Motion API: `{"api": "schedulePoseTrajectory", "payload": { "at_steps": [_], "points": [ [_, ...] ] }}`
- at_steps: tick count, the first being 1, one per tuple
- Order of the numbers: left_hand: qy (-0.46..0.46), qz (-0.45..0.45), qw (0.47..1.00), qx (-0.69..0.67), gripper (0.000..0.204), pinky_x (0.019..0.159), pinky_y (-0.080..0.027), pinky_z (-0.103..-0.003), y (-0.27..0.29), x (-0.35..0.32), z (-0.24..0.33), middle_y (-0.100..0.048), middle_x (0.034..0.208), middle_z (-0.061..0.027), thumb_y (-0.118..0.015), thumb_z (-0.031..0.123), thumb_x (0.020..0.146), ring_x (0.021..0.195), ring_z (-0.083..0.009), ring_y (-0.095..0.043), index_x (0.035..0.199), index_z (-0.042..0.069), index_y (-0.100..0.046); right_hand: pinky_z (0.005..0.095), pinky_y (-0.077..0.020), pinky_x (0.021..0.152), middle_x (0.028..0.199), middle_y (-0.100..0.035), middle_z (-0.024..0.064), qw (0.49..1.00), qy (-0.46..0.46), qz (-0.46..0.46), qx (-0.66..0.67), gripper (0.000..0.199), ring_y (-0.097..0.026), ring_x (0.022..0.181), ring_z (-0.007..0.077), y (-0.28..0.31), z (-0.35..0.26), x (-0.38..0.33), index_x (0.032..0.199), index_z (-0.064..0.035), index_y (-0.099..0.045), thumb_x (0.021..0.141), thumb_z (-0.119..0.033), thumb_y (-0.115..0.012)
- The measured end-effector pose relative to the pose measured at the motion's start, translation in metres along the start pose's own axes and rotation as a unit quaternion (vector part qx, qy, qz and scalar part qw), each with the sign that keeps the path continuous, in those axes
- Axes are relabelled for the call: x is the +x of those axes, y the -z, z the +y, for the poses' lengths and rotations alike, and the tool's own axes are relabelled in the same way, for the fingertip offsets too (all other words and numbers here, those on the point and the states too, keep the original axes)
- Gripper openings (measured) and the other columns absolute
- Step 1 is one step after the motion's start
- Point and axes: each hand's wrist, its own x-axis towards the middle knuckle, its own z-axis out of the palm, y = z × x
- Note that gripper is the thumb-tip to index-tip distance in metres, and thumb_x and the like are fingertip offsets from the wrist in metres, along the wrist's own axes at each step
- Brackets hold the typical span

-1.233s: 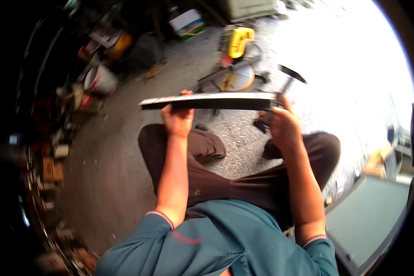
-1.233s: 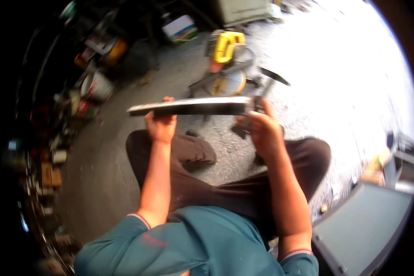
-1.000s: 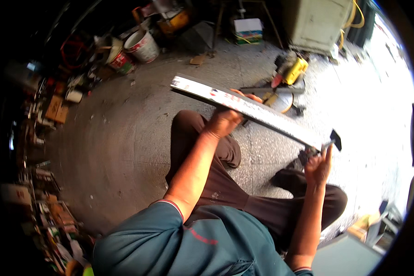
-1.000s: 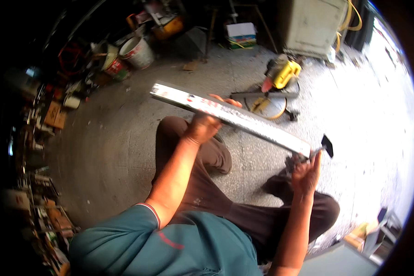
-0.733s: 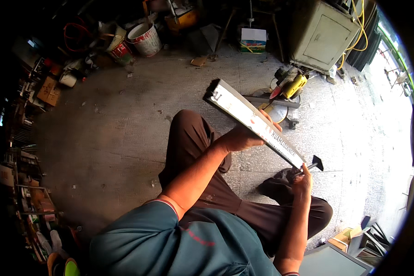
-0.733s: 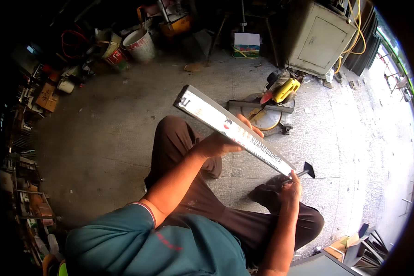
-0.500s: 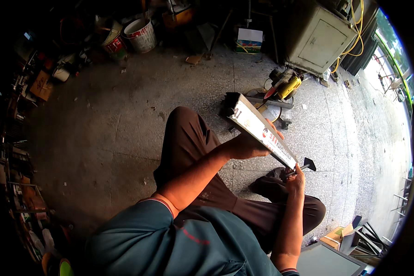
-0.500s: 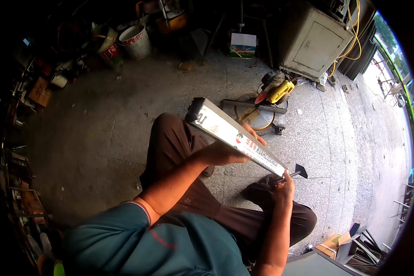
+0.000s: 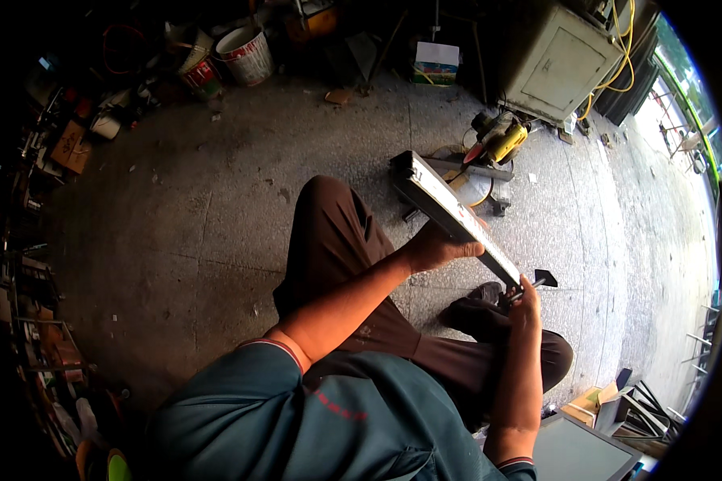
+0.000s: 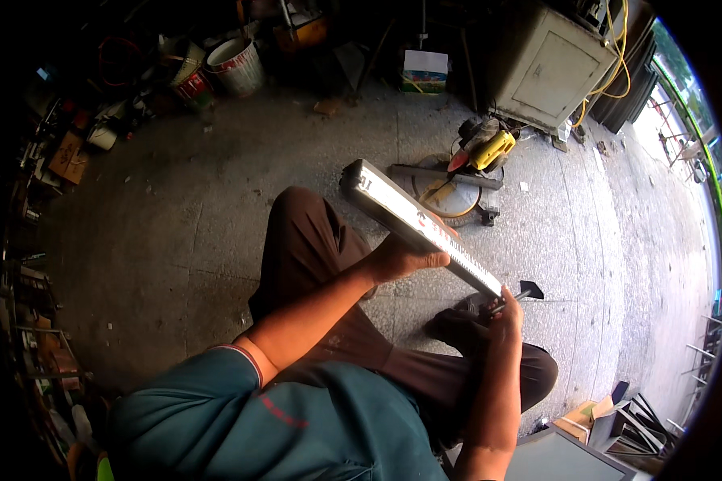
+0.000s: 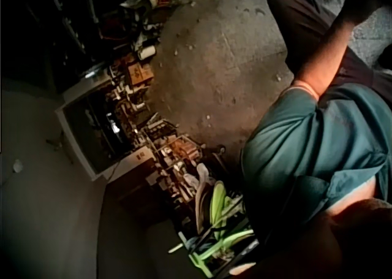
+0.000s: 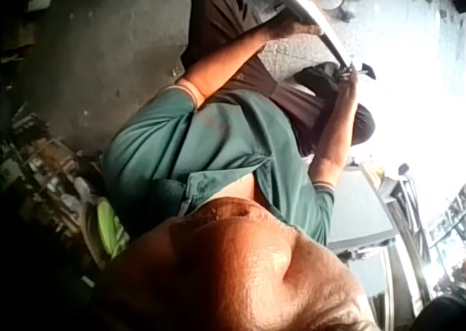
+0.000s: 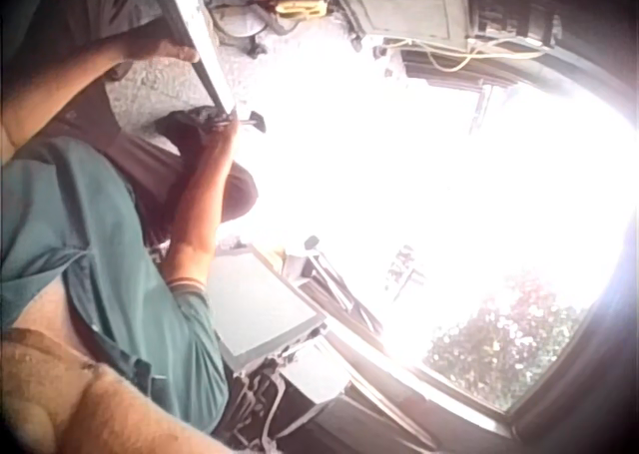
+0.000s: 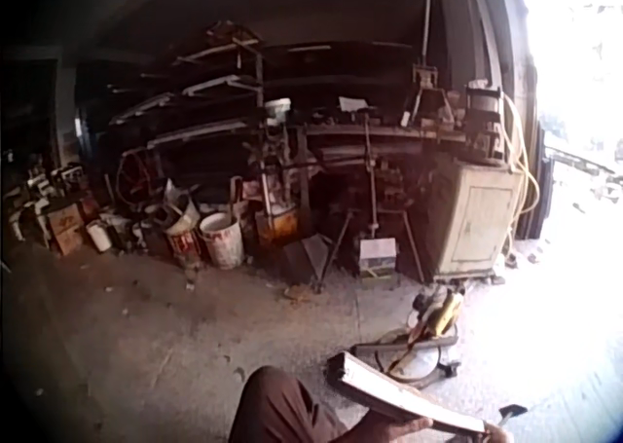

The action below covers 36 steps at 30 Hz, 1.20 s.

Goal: The person walks through a workshop to a bucket of metal profiles, picks up a profile and a caliper, sits on a small stool, and uses the caliper to measure the dimensions of the metal profile near a miter saw before walking back to a workbench.

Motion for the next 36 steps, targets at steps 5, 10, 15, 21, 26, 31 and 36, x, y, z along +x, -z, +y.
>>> {"api": "schedulePoseTrajectory", "payload": {
  "at_steps": [5, 10, 15, 21, 26, 31, 36],
  "points": [
    [0.173, 0.089, 0.938, -0.286, 0.041, 0.095, -0.052, -0.032, -0.015, 0.008, -0.047, -0.059, 0.112, -0.0037, -0.080, 0.025, 0.086, 0.105, -0.0148, -0.059, 0.115, 0.007, -0.058, 0.0261, -0.0448, 0.044, 0.066, -0.053, 0.0036, 0.998, 0.042, -0.007, -0.040, 0.027, -0.052, 0.053, 0.0133, 0.019, -0.044, 0.032, 0.091, -0.0078, -0.055, 0.091, -0.028, -0.072],
    [0.262, 0.130, 0.876, -0.384, 0.040, 0.097, -0.052, -0.036, -0.037, 0.032, -0.099, -0.061, 0.112, -0.0014, -0.081, 0.029, 0.086, 0.110, -0.0160, -0.059, 0.113, 0.012, -0.058, 0.0285, -0.0465, 0.047, 0.074, -0.059, 0.0069, 0.994, 0.073, 0.084, -0.003, 0.035, -0.060, 0.058, 0.0184, 0.025, -0.100, 0.055, 0.094, -0.0024, -0.053, 0.090, -0.031, -0.074],
    [0.289, 0.173, 0.824, -0.455, 0.037, 0.092, -0.053, -0.035, -0.068, 0.057, -0.150, -0.064, 0.104, 0.0002, -0.082, 0.033, 0.084, 0.100, -0.0167, -0.063, 0.107, 0.015, -0.059, 0.0284, -0.0537, 0.053, 0.084, -0.064, 0.0117, 0.990, 0.078, 0.100, 0.058, 0.053, -0.066, 0.066, 0.0201, 0.044, -0.142, 0.101, 0.106, 0.0047, -0.049, 0.085, -0.034, -0.079],
    [0.313, 0.210, 0.773, -0.511, 0.031, 0.088, -0.057, -0.030, -0.090, 0.099, -0.209, -0.066, 0.100, -0.0011, -0.082, 0.027, 0.085, 0.096, -0.0174, -0.065, 0.103, 0.012, -0.061, 0.0315, -0.0603, 0.062, 0.093, -0.064, 0.0169, 0.991, 0.063, 0.075, 0.096, 0.056, -0.069, 0.076, 0.0246, 0.042, -0.163, 0.156, 0.107, 0.0120, -0.045, 0.088, -0.031, -0.077],
    [0.355, 0.237, 0.735, -0.527, 0.030, 0.089, -0.058, -0.032, -0.099, 0.142, -0.275, -0.067, 0.102, -0.0018, -0.081, 0.024, 0.085, 0.100, -0.0194, -0.066, 0.103, 0.012, -0.061, 0.0334, -0.0570, 0.058, 0.097, -0.060, 0.0155, 0.983, 0.057, 0.134, 0.112, 0.053, -0.068, 0.073, 0.0257, 0.004, -0.171, 0.194, 0.119, -0.0015, -0.044, 0.088, -0.025, -0.078],
    [0.389, 0.262, 0.716, -0.517, 0.031, 0.090, -0.057, -0.034, -0.115, 0.179, -0.362, -0.067, 0.106, -0.0012, -0.080, 0.027, 0.086, 0.102, -0.0198, -0.066, 0.107, 0.013, -0.062, 0.0364, -0.0622, 0.061, 0.100, -0.055, 0.0175, 0.988, 0.069, 0.126, 0.059, 0.047, -0.067, 0.077, 0.0255, -0.011, -0.189, 0.242, 0.115, 0.0058, -0.038, 0.093, -0.020, -0.070],
    [0.422, 0.310, 0.699, -0.488, 0.032, 0.094, -0.054, -0.038, -0.131, 0.209, -0.444, -0.066, 0.104, 0.0004, -0.081, 0.028, 0.085, 0.104, -0.0185, -0.063, 0.108, 0.016, -0.061, 0.0330, -0.0543, 0.064, 0.092, -0.060, 0.0143, 0.986, 0.077, 0.126, 0.071, 0.038, -0.066, 0.079, 0.0232, -0.038, -0.200, 0.242, 0.113, 0.0002, -0.041, 0.095, -0.020, -0.067]
  ]
}}
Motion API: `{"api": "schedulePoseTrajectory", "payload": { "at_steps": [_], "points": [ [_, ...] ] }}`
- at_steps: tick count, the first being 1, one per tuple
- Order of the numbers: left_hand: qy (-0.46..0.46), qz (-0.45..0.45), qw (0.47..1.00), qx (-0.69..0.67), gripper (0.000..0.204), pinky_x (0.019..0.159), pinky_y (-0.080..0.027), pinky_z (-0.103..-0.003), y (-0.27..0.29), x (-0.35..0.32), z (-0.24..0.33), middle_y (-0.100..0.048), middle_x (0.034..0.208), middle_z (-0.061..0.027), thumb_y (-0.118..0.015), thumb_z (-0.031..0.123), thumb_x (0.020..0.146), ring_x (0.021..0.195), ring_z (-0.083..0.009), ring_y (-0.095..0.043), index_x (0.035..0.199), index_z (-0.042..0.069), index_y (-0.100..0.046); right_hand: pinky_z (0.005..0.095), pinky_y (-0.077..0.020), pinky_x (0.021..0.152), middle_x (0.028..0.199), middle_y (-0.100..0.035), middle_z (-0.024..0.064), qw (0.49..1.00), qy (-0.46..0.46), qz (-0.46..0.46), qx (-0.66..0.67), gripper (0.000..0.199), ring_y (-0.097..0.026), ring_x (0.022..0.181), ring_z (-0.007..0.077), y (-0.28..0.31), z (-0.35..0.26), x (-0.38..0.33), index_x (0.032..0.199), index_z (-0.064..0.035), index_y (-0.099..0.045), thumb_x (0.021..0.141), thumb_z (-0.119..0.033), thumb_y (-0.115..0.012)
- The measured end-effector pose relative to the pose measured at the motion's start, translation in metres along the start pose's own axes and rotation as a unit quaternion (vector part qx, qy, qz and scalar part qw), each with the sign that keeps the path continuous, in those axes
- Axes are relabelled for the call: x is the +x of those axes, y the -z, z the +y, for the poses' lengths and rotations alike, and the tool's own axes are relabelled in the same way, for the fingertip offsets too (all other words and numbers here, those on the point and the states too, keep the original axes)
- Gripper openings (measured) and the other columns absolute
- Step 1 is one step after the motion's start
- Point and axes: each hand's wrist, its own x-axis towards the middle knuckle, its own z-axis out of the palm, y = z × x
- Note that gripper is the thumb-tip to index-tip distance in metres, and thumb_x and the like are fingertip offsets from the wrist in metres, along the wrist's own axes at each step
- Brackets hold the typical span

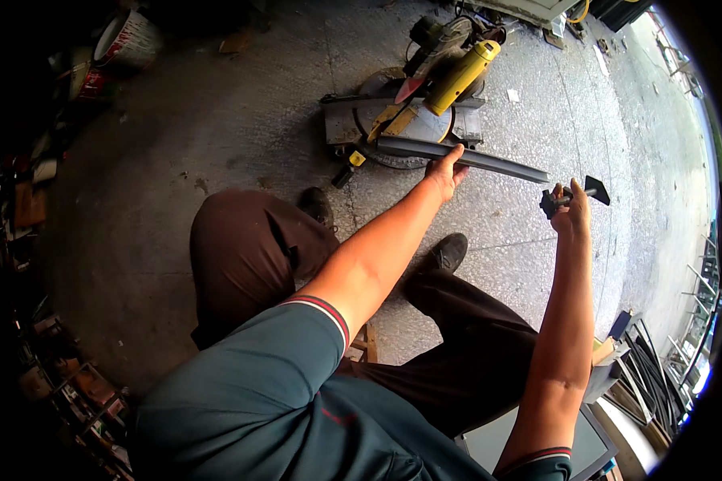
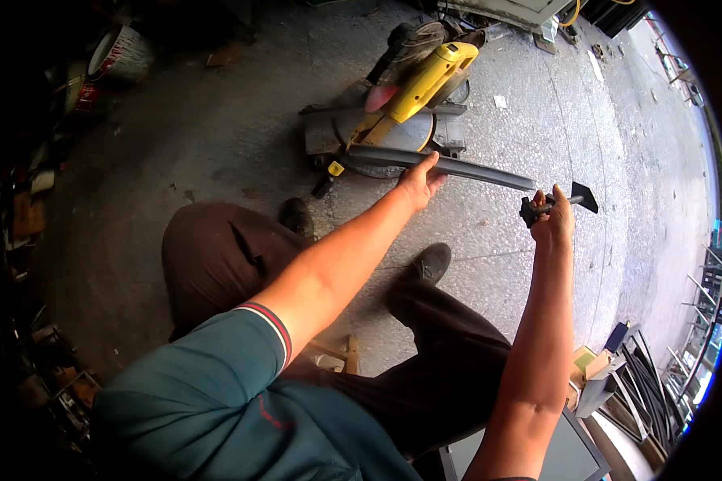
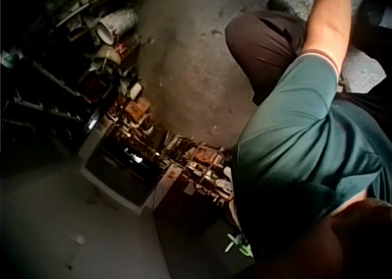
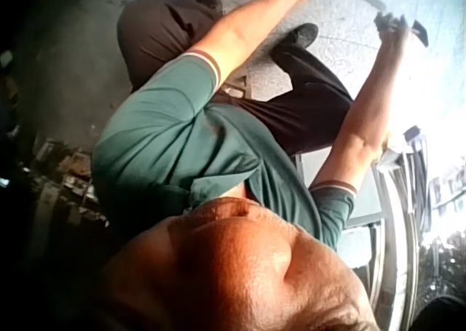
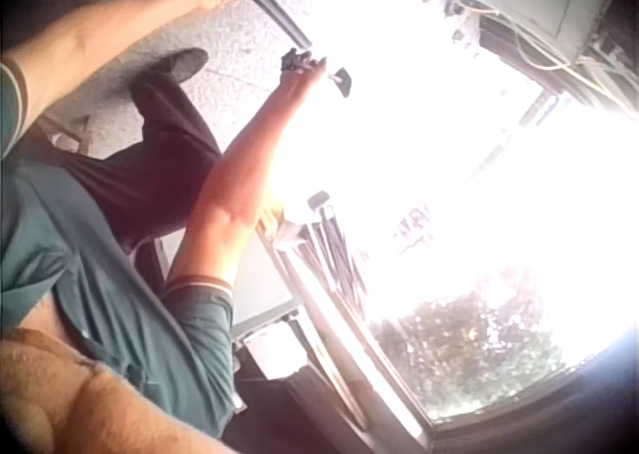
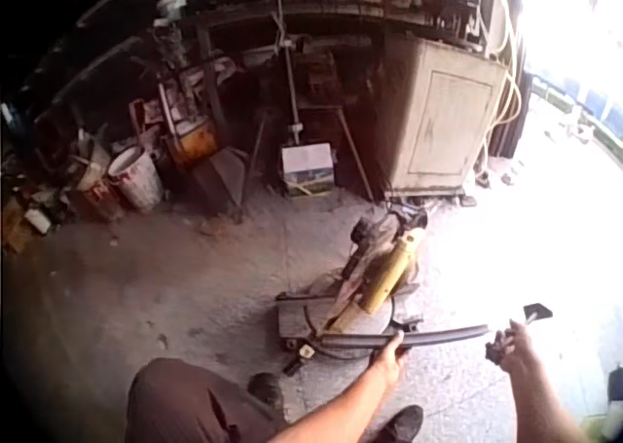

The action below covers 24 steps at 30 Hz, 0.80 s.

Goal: The person walks through a workshop to a bucket of metal profiles, picks up a profile and a caliper, sits on a small stool, and uses the caliper to measure the dimensions of the metal profile near a miter saw before walking back to a workbench.

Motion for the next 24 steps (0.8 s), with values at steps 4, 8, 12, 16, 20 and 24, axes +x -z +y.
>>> {"api": "schedulePoseTrajectory", "payload": {
  "at_steps": [4, 8, 12, 16, 20, 24],
  "points": [
    [-0.002, 0.017, 1.000, -0.011, 0.033, 0.098, -0.051, -0.040, 0.010, 0.064, -0.002, -0.066, 0.105, -0.0005, -0.082, 0.026, 0.084, 0.103, -0.0200, -0.063, 0.108, 0.016, -0.061, 0.0312, -0.0536, 0.064, 0.091, -0.061, 0.0143, 0.997, 0.001, -0.076, -0.020, 0.029, -0.065, 0.078, 0.0214, -0.021, -0.011, -0.020, 0.110, -0.0003, -0.045, 0.097, -0.017, -0.064],
    [0.004, 0.022, 1.000, -0.007, 0.042, 0.096, -0.054, -0.044, -0.014, 0.086, -0.018, -0.062, 0.114, 0.0015, -0.084, 0.024, 0.081, 0.109, -0.0190, -0.059, 0.114, 0.017, -0.059, 0.0273, -0.0575, 0.068, 0.092, -0.062, 0.0147, 0.995, 0.012, -0.093, -0.020, 0.027, -0.064, 0.075, 0.0176, -0.015, -0.031, -0.047, 0.108, 0.0013, -0.047, 0.099, -0.019, -0.062],
    [-0.003, 0.005, 0.999, -0.047, 0.058, 0.095, -0.054, -0.048, -0.004, 0.139, -0.017, -0.057, 0.126, -0.0016, -0.083, 0.023, 0.082, 0.117, -0.0233, -0.054, 0.129, 0.019, -0.050, 0.0271, -0.0558, 0.067, 0.095, -0.063, 0.0135, 0.989, -0.004, -0.138, -0.051, 0.025, -0.064, 0.073, 0.0147, -0.036, -0.043, -0.078, 0.111, -0.0020, -0.050, 0.100, -0.022, -0.061],
    [0.025, -0.020, 0.998, -0.058, 0.058, 0.093, -0.056, -0.047, -0.014, 0.158, -0.015, -0.057, 0.126, -0.0032, -0.084, 0.027, 0.082, 0.117, -0.0244, -0.055, 0.129, 0.018, -0.052, 0.0273, -0.0521, 0.065, 0.093, -0.062, 0.0117, 0.989, 0.011, -0.141, -0.046, 0.026, -0.061, 0.072, 0.0139, -0.049, -0.053, -0.121, 0.114, -0.0042, -0.050, 0.100, -0.024, -0.061],
    [0.035, -0.012, 0.996, -0.082, 0.042, 0.093, -0.057, -0.048, -0.020, 0.186, -0.004, -0.063, 0.113, -0.0083, -0.081, 0.027, 0.085, 0.107, -0.0275, -0.062, 0.118, 0.013, -0.058, 0.0286, -0.0506, 0.066, 0.092, -0.060, 0.0109, 0.986, 0.047, -0.152, -0.049, 0.029, -0.058, 0.071, 0.0139, -0.064, -0.059, -0.157, 0.120, -0.0055, -0.050, 0.102, -0.026, -0.058],
    [0.019, -0.005, 0.998, -0.061, 0.038, 0.098, -0.054, -0.050, -0.027, 0.189, 0.007, -0.065, 0.115, -0.0115, -0.076, 0.029, 0.090, 0.109, -0.0327, -0.063, 0.118, 0.012, -0.057, 0.0263, -0.0493, 0.067, 0.095, -0.060, 0.0123, 0.978, 0.051, -0.203, -0.017, 0.032, -0.054, 0.076, 0.0119, -0.058, -0.061, -0.163, 0.125, -0.0015, -0.052, 0.104, -0.026, -0.054]
  ]
}}
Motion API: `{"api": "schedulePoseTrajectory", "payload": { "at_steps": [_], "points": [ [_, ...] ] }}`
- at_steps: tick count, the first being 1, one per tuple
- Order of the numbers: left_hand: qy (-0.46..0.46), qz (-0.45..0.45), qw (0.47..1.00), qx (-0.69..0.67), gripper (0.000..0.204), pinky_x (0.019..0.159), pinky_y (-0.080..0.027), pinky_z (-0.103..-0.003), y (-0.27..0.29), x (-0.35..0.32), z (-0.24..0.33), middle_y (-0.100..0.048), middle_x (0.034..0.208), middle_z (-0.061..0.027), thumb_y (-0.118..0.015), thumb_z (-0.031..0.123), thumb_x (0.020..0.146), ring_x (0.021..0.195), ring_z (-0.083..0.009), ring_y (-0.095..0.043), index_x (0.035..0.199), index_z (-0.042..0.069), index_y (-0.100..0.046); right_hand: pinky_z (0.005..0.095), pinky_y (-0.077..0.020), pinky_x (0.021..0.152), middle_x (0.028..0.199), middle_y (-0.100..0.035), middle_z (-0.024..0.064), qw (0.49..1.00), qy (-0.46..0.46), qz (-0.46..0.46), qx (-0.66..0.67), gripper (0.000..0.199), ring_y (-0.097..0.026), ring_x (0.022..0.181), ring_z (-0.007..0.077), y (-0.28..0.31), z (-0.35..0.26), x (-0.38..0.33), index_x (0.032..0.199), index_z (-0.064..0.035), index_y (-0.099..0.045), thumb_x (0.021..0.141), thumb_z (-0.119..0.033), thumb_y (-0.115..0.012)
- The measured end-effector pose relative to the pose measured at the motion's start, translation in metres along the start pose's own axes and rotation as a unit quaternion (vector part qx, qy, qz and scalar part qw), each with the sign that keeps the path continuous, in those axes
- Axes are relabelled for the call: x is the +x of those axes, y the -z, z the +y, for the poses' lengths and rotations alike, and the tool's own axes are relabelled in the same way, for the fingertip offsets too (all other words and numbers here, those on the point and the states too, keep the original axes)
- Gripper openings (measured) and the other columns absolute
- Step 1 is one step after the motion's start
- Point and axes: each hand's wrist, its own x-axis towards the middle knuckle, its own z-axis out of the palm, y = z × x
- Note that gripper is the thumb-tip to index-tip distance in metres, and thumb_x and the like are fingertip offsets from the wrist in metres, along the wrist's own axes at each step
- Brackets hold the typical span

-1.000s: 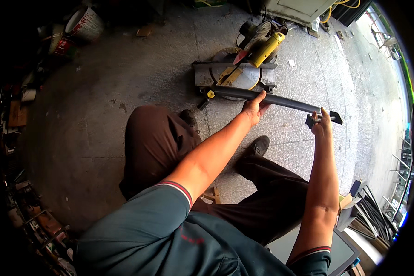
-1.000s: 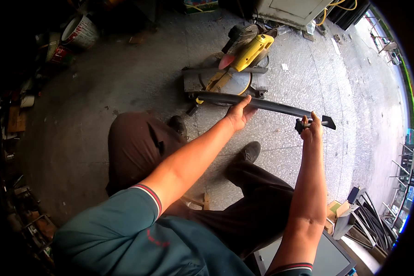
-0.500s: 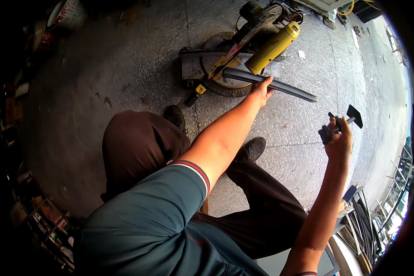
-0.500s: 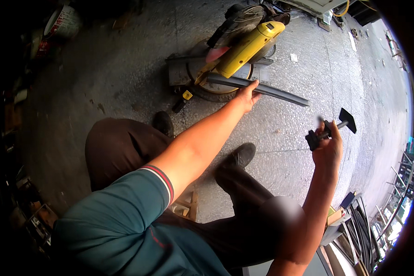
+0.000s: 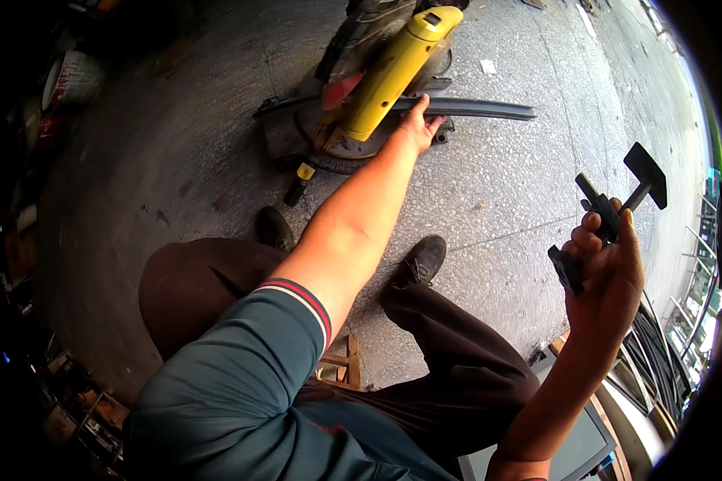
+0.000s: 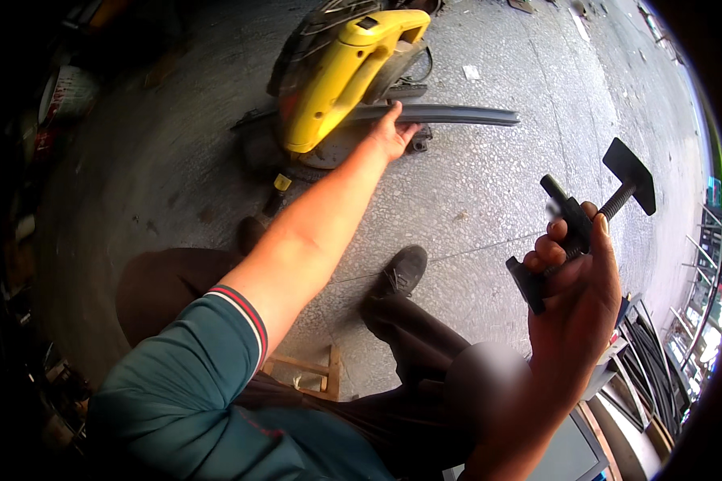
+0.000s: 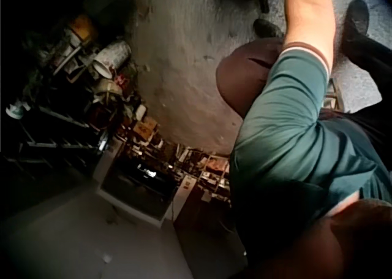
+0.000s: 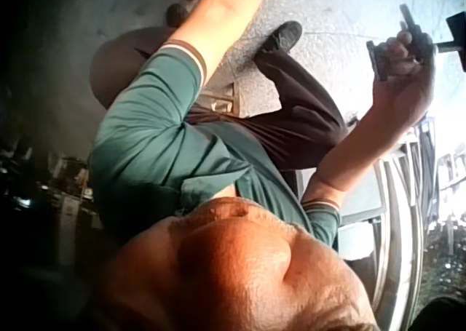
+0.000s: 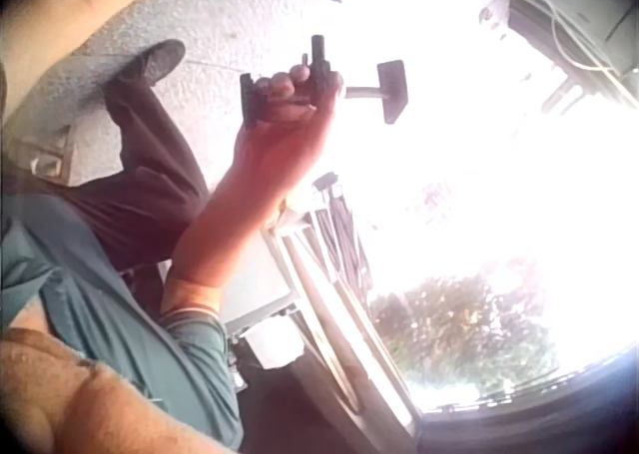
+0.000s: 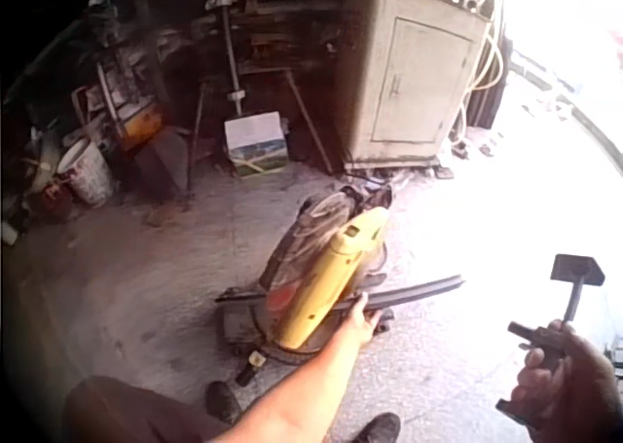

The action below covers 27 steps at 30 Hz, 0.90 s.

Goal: The person walks through a workshop to a bucket of metal profiles, picks up a profile and a caliper, sits on a small stool, and uses the caliper to measure the dimensions of the metal profile near a miter saw before walking back to a workbench.

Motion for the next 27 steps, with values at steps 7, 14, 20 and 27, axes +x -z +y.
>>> {"api": "schedulePoseTrajectory", "payload": {
  "at_steps": [7, 14, 20, 27],
  "points": [
    [0.026, 0.009, 0.998, 0.049, 0.048, 0.088, -0.060, -0.040, -0.012, 0.004, 0.019, -0.061, 0.129, -0.0216, -0.065, 0.036, 0.097, 0.115, -0.0485, -0.060, 0.133, 0.008, -0.051, 0.0319, -0.0492, 0.067, 0.094, -0.060, 0.0122, 1.000, -0.012, 0.019, 0.013, 0.030, -0.057, 0.074, 0.0154, 0.010, 0.001, 0.003, 0.126, -0.0048, -0.049, 0.104, -0.026, -0.052],
    [0.069, -0.008, 0.993, 0.100, 0.055, 0.087, -0.061, -0.042, -0.008, 0.028, 0.033, -0.060, 0.124, -0.0299, -0.047, 0.044, 0.104, 0.106, -0.0427, -0.066, 0.138, 0.002, -0.034, 0.0327, -0.0499, 0.068, 0.095, -0.060, 0.0129, 0.999, -0.023, 0.024, 0.018, 0.031, -0.060, 0.074, 0.0168, 0.016, 0.001, 0.005, 0.127, -0.0051, -0.048, 0.104, -0.026, -0.052],
    [0.097, -0.027, 0.989, 0.105, 0.067, 0.093, -0.057, -0.041, 0.000, 0.025, 0.027, -0.060, 0.126, -0.0290, -0.047, 0.051, 0.103, 0.111, -0.0399, -0.064, 0.134, -0.008, -0.039, 0.0306, -0.0491, 0.067, 0.093, -0.059, 0.0094, 0.998, -0.032, 0.037, -0.033, 0.028, -0.057, 0.074, 0.0131, 0.018, 0.015, 0.010, 0.126, -0.0071, -0.050, 0.104, -0.025, -0.053],
    [0.038, -0.002, 0.991, 0.129, 0.068, 0.087, -0.058, -0.044, 0.002, -0.009, 0.048, -0.062, 0.120, -0.0318, -0.053, 0.050, 0.100, 0.106, -0.0434, -0.066, 0.131, -0.009, -0.040, 0.0229, -0.0489, 0.055, 0.084, -0.060, 0.0079, 0.993, -0.040, 0.055, -0.101, 0.015, -0.057, 0.064, 0.0117, 0.024, 0.045, 0.036, 0.113, -0.0083, -0.054, 0.103, -0.019, -0.056]
  ]
}}
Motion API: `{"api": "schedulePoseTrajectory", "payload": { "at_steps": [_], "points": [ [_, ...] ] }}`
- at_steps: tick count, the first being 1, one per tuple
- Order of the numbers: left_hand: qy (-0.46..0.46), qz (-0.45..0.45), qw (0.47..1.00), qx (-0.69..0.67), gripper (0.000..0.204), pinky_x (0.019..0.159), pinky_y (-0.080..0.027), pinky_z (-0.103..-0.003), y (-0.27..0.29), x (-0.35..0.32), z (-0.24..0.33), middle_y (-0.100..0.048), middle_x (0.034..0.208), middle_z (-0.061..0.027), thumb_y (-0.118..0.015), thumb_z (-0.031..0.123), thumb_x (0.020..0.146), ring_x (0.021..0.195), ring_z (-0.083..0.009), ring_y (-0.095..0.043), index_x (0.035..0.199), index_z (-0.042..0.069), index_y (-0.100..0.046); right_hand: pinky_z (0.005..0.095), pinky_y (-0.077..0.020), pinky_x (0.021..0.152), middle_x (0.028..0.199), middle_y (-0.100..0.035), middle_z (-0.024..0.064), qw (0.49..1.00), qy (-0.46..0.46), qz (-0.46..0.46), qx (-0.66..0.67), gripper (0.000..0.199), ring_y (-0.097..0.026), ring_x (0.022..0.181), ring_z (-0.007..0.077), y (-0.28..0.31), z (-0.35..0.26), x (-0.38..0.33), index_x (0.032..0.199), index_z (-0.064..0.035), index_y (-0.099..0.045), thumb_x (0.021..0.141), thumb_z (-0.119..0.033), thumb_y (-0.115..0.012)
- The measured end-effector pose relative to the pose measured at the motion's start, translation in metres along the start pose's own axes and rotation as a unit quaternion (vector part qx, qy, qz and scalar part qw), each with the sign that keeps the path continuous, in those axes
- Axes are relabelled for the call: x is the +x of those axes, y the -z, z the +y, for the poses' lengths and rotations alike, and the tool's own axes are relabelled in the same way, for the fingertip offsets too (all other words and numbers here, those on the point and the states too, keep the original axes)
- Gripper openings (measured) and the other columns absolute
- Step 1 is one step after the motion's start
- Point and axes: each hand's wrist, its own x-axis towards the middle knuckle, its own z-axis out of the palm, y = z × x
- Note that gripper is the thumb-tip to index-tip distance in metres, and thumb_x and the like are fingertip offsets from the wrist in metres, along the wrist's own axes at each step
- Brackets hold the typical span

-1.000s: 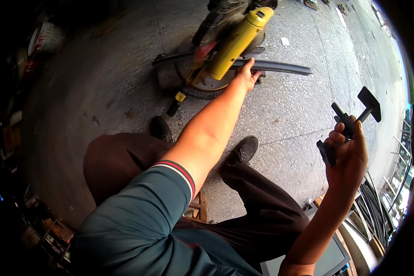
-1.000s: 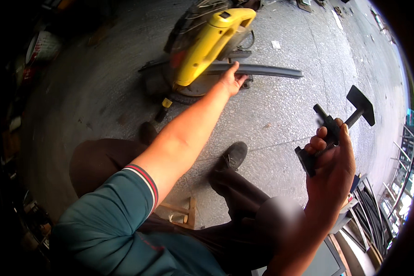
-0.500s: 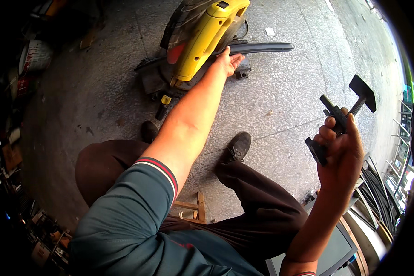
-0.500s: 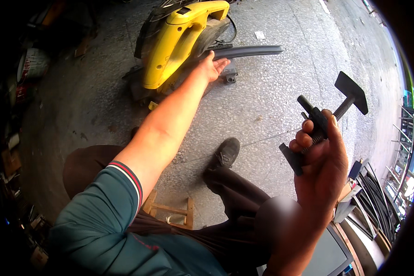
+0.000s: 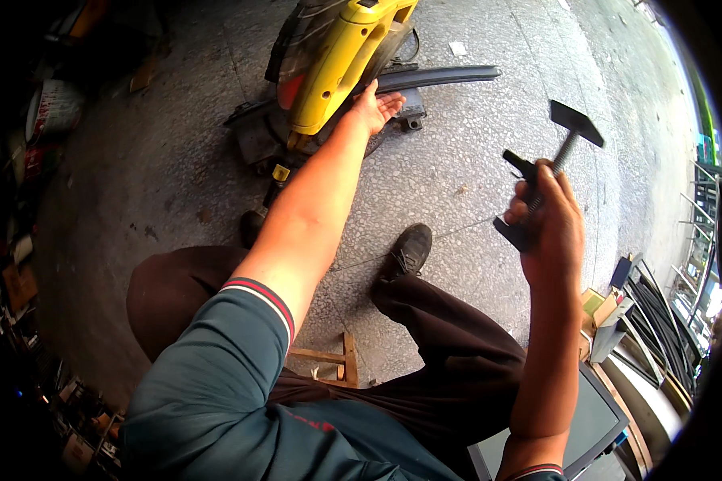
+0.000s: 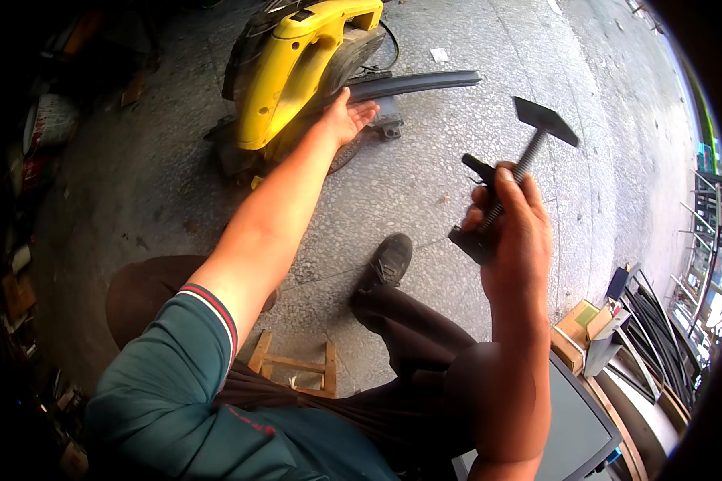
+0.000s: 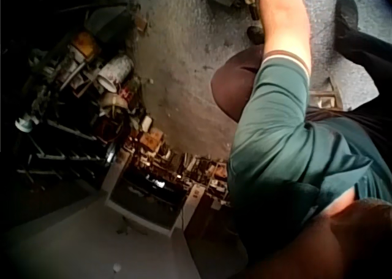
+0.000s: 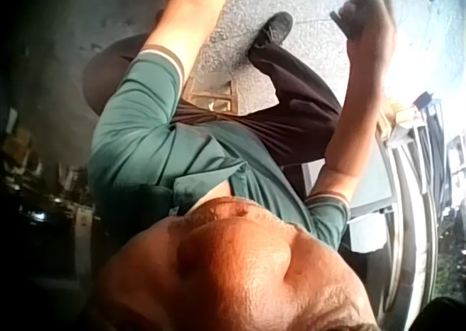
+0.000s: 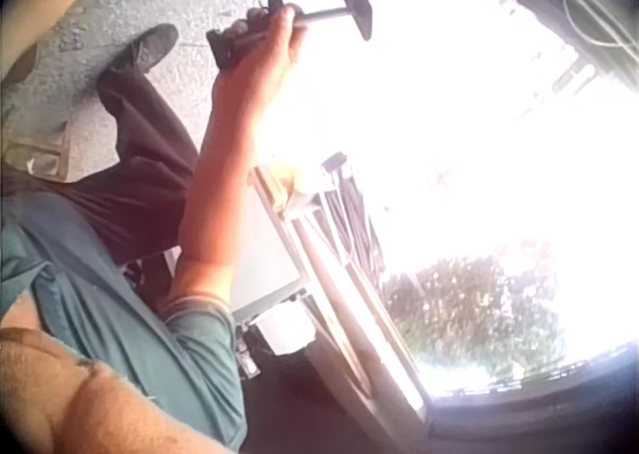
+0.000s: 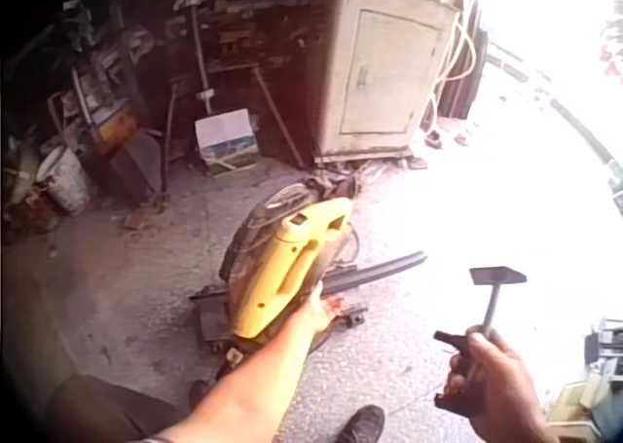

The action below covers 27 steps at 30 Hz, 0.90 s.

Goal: The person walks through a workshop to a bucket of metal profiles, picks up a profile and a caliper, sits on a small stool, and uses the caliper to measure the dimensions of the metal profile near a miter saw before walking back to a workbench.

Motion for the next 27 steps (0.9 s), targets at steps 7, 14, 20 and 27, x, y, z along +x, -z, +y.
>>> {"api": "schedulePoseTrajectory", "payload": {
  "at_steps": [7, 14, 20, 27],
  "points": [
    [0.007, 0.011, 0.992, 0.127, 0.063, 0.077, -0.060, -0.040, 0.025, 0.007, 0.001, -0.069, 0.106, -0.0225, -0.058, 0.051, 0.098, 0.093, -0.0327, -0.070, 0.120, -0.007, -0.050, 0.0238, -0.0459, 0.053, 0.079, -0.064, 0.0069, 0.991, -0.022, -0.091, -0.100, 0.016, -0.057, 0.061, 0.0106, 0.008, 0.086, 0.104, 0.112, -0.0097, -0.054, 0.102, -0.022, -0.055],
    [0.007, 0.034, 0.968, 0.249, 0.077, 0.086, -0.055, -0.042, 0.026, -0.018, 0.018, -0.068, 0.114, -0.0186, -0.063, 0.063, 0.089, 0.101, -0.0300, -0.070, 0.124, -0.004, -0.052, 0.0263, -0.0465, 0.050, 0.079, -0.066, 0.0078, 0.984, -0.009, -0.082, -0.160, 0.021, -0.056, 0.058, 0.0106, 0.000, 0.196, 0.210, 0.110, -0.0081, -0.051, 0.101, -0.027, -0.055],
    [0.008, 0.029, 0.965, 0.260, 0.081, 0.092, -0.054, -0.044, 0.026, -0.020, 0.017, -0.066, 0.120, -0.0206, -0.061, 0.065, 0.089, 0.110, -0.0317, -0.068, 0.128, -0.006, -0.050, 0.0278, -0.0476, 0.051, 0.080, -0.066, 0.0073, 0.960, 0.040, -0.093, -0.262, 0.024, -0.058, 0.059, 0.0120, -0.003, 0.223, 0.235, 0.110, -0.0049, -0.053, 0.100, -0.026, -0.055],
    [0.019, 0.022, 0.965, 0.260, 0.081, 0.095, -0.053, -0.044, 0.023, -0.022, 0.019, -0.065, 0.122, -0.0213, -0.062, 0.063, 0.090, 0.112, -0.0317, -0.067, 0.131, -0.006, -0.049, 0.0495, -0.0514, 0.079, 0.089, -0.069, 0.0227, 0.876, 0.142, -0.085, -0.453, 0.026, -0.067, 0.087, 0.0432, 0.002, 0.239, 0.254, 0.115, -0.0021, -0.051, 0.096, -0.018, -0.058]
  ]
}}
